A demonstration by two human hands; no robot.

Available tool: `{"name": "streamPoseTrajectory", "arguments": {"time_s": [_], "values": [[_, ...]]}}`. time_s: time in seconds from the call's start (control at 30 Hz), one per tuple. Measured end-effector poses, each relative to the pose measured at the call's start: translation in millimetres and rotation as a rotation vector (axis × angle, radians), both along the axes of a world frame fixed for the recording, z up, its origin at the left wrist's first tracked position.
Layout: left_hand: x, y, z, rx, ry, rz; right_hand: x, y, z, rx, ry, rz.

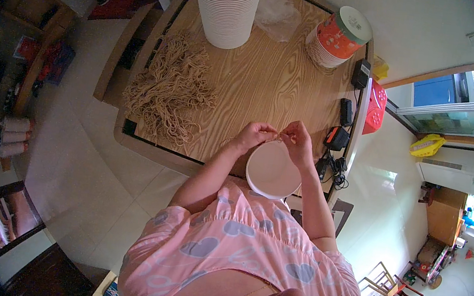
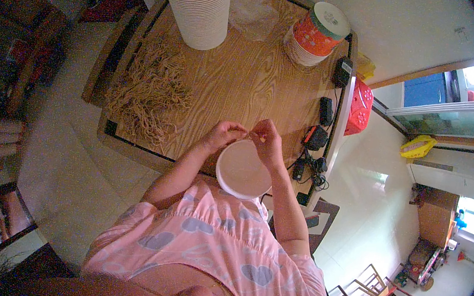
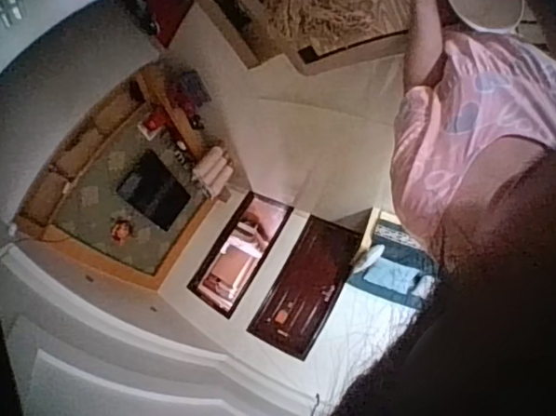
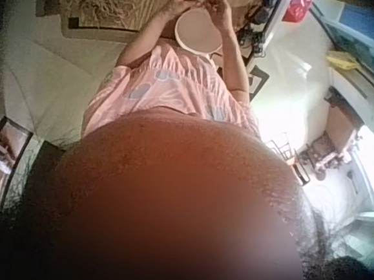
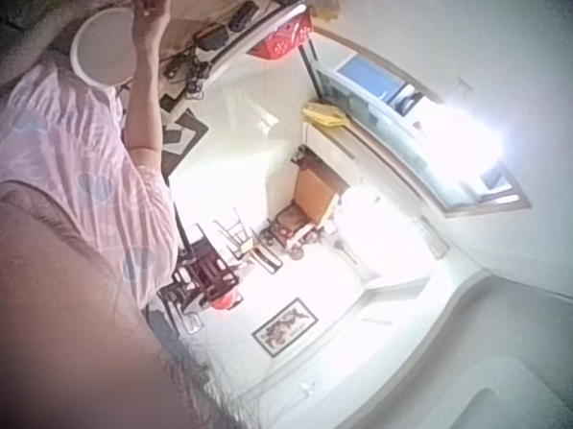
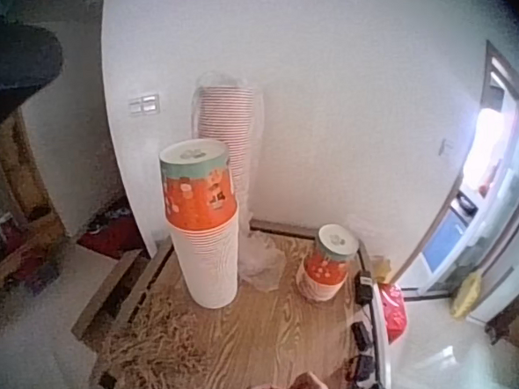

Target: Placing shredded paper into a container for packaging or display.

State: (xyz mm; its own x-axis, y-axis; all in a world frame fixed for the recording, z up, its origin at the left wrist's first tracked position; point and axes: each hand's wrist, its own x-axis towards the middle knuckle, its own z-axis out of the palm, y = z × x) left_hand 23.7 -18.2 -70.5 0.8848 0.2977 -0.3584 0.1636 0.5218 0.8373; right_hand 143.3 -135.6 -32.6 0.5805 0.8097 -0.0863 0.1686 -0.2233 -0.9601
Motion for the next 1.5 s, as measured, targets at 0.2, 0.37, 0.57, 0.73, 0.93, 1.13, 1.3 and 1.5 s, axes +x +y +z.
{"name": "streamPoseTrajectory", "arguments": {"time_s": [0.2, 0.37, 0.57, 0.73, 0.93, 1.13, 1.3, 1.5], "values": [[1.5, 1.9, 10.5, -0.235, 0.032, 0.016, 3.6, -0.4, 2.6, -0.048, 0.044, 0.025], [3.0, 1.0, -8.6, -0.233, 0.020, 0.031, 3.6, -1.7, 5.9, -0.102, -0.003, 0.064], [3.0, -0.7, -13.2, -0.282, 0.013, 0.038, 2.8, -6.0, 9.6, -0.122, 0.097, 0.090], [3.8, -1.4, -10.2, -0.267, 0.044, 0.058, -0.3, -3.4, 21.9, -0.115, -0.227, 0.089], [6.3, -1.0, -13.3, -0.122, 0.069, 0.037, 1.3, 0.9, 27.3, -0.060, -0.388, 0.106], [6.3, -1.2, 5.1, 0.225, -0.026, 0.090, 3.1, 5.4, 42.1, -0.080, -0.496, 0.172], [8.0, -1.3, 3.4, 0.444, -0.043, 0.077, 4.7, 5.6, 34.0, -0.118, -0.534, 0.208], [10.3, -4.3, 5.0, 0.454, -0.023, 0.104, 7.2, 7.2, 29.9, -0.185, -0.670, 0.253]]}}
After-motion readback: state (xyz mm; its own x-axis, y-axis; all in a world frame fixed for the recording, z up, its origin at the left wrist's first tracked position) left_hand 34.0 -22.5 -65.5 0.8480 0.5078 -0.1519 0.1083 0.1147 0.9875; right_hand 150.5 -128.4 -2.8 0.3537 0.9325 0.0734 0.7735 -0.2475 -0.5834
